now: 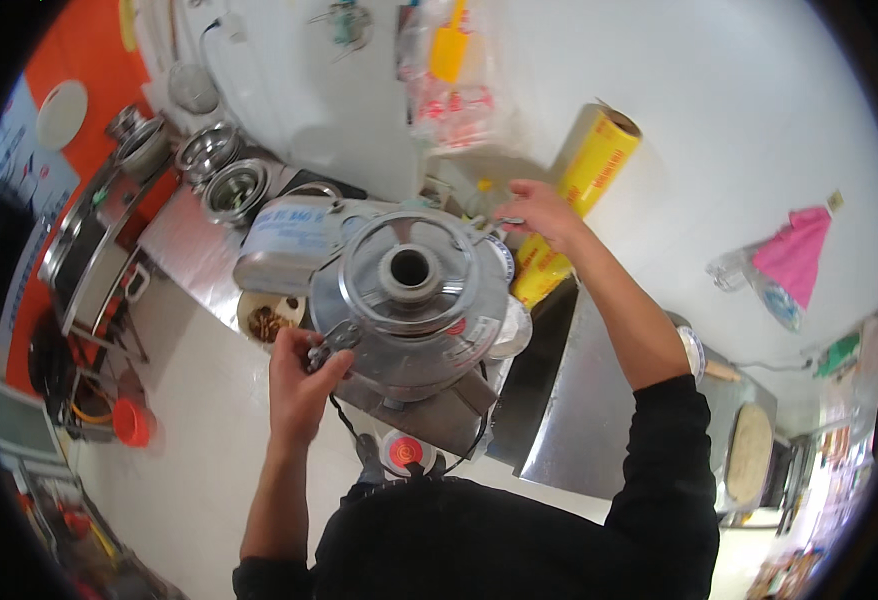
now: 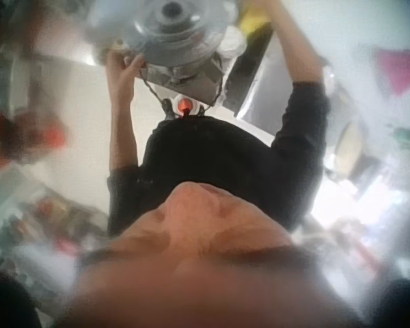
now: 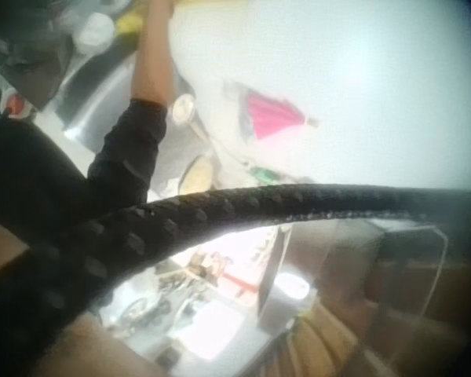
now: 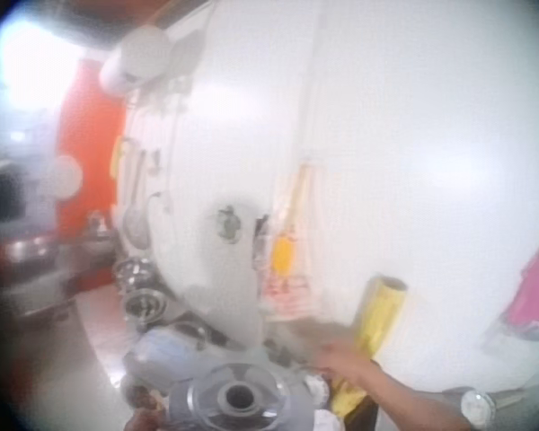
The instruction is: The person cleans a food processor bowl with a pink cloth, rinses the cloth at the sink, and then assembles the food processor by inserting the blade, placing the bowl on the base, and securing the lid. A second person briefly appears in the background.
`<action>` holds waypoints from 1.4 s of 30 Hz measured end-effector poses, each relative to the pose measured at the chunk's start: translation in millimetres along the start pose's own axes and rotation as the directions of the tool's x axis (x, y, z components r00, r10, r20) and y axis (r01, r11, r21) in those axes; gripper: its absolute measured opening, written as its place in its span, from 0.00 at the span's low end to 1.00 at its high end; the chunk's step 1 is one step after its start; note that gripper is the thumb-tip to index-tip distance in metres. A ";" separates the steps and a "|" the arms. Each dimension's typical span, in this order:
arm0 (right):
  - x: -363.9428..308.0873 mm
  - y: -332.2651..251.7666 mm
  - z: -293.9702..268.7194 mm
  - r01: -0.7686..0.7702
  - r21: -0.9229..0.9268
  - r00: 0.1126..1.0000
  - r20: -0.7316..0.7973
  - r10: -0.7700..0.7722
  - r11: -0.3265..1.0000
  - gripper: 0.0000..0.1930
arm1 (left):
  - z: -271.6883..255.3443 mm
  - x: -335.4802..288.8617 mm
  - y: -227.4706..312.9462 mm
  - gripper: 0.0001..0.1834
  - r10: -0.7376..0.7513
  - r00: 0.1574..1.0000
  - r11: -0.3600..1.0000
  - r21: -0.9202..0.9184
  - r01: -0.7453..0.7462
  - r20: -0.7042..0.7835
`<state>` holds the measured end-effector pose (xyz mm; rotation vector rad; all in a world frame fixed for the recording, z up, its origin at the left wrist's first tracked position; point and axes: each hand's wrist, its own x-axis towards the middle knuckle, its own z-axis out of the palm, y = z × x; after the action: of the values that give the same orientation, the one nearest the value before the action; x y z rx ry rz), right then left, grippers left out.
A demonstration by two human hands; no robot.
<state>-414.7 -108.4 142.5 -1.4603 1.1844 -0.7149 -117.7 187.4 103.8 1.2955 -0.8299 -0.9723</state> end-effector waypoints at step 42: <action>-45.8 -34.6 25.8 0.667 -0.607 0.619 0.128 -0.775 0.432 0.06 | 2.9 -4.0 -40.6 0.21 0.102 0.994 0.943 -0.320 -0.087 0.031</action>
<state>-396.4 -58.8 176.7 -2.6038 0.8862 -1.1231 -126.4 189.5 63.9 0.9500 -0.7293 -1.0163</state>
